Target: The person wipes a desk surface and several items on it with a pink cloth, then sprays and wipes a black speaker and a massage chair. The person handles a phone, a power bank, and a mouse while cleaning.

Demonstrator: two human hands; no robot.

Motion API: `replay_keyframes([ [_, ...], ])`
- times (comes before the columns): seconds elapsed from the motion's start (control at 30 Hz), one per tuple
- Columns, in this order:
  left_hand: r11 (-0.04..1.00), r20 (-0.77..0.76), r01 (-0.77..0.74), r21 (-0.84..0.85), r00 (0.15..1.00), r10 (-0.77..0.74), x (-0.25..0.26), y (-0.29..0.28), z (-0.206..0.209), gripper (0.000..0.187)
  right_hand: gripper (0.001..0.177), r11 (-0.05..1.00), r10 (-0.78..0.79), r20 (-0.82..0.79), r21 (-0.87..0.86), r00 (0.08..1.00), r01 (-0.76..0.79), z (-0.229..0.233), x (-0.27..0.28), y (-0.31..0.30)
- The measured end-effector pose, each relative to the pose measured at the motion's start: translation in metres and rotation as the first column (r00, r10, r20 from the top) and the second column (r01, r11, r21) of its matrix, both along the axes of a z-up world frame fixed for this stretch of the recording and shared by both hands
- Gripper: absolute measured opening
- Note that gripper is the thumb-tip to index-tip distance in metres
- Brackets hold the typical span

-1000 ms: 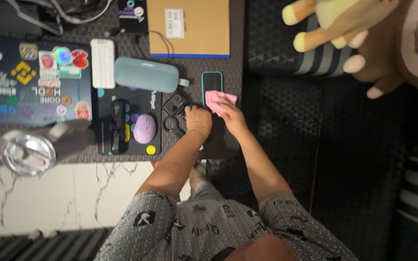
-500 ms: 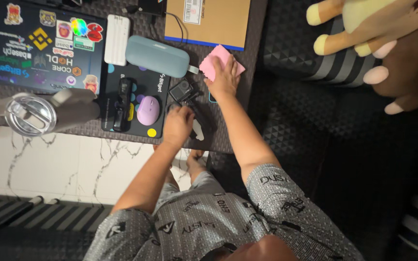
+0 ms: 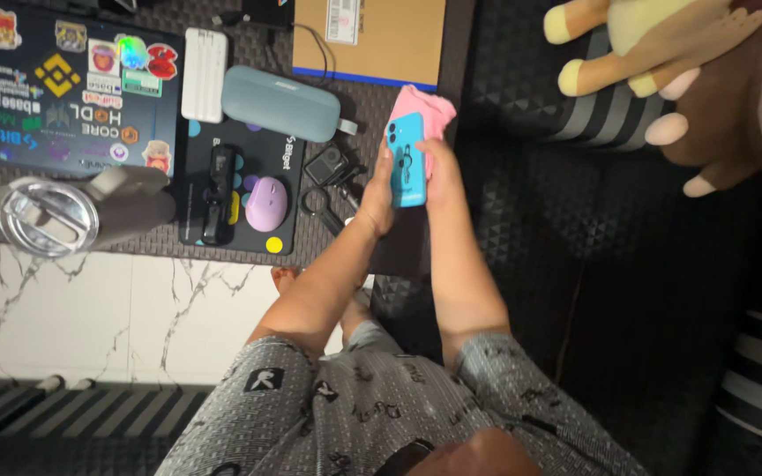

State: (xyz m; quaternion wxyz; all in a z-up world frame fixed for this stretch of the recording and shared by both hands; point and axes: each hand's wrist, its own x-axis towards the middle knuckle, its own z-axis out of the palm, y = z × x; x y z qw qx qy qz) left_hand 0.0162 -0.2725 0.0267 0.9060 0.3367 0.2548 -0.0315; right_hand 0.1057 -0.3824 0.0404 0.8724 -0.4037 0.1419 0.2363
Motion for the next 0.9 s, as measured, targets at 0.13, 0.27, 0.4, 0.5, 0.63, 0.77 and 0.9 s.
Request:
replay_keyframes([
  [0.13,0.942,0.0,0.061,-0.331,0.998,-0.065,0.0,-0.002,0.007,0.056,0.06,0.91,-0.119,0.28,-0.352,0.953,0.217,0.019,-0.045,0.012],
  [0.27,0.946,0.048,0.153,-0.287,0.988,-0.146,-0.013,0.007,0.01,0.043,0.044,0.481,0.296,0.702,-0.695,0.647,0.534,0.064,-0.085,0.01],
  [0.4,0.963,0.014,0.177,-0.202,0.984,-0.178,-0.009,0.026,0.011,0.034,0.042,0.424,0.415,0.7,-0.714,0.581,0.557,0.099,-0.117,0.0],
  [0.5,0.968,0.023,0.139,-0.207,0.99,-0.137,-0.009,0.026,0.013,0.034,0.043,0.287,0.541,0.648,-0.741,0.536,0.607,0.094,-0.114,0.009],
  [0.63,0.985,0.022,0.03,-0.171,0.999,-0.026,-0.01,0.03,0.019,0.029,0.04,0.359,0.589,0.576,-0.815,0.566,0.455,0.052,-0.044,0.036],
  [0.77,1.0,-0.073,0.005,0.008,0.997,-0.004,-0.037,0.06,0.026,0.023,0.035,0.38,0.46,0.468,-0.872,0.754,0.31,-0.001,0.011,0.043],
  [0.9,0.989,-0.031,-0.1,0.109,0.994,0.104,-0.058,0.112,0.044,0.022,0.045,0.067,0.785,0.293,-0.916,0.547,0.395,-0.045,0.006,0.047],
])
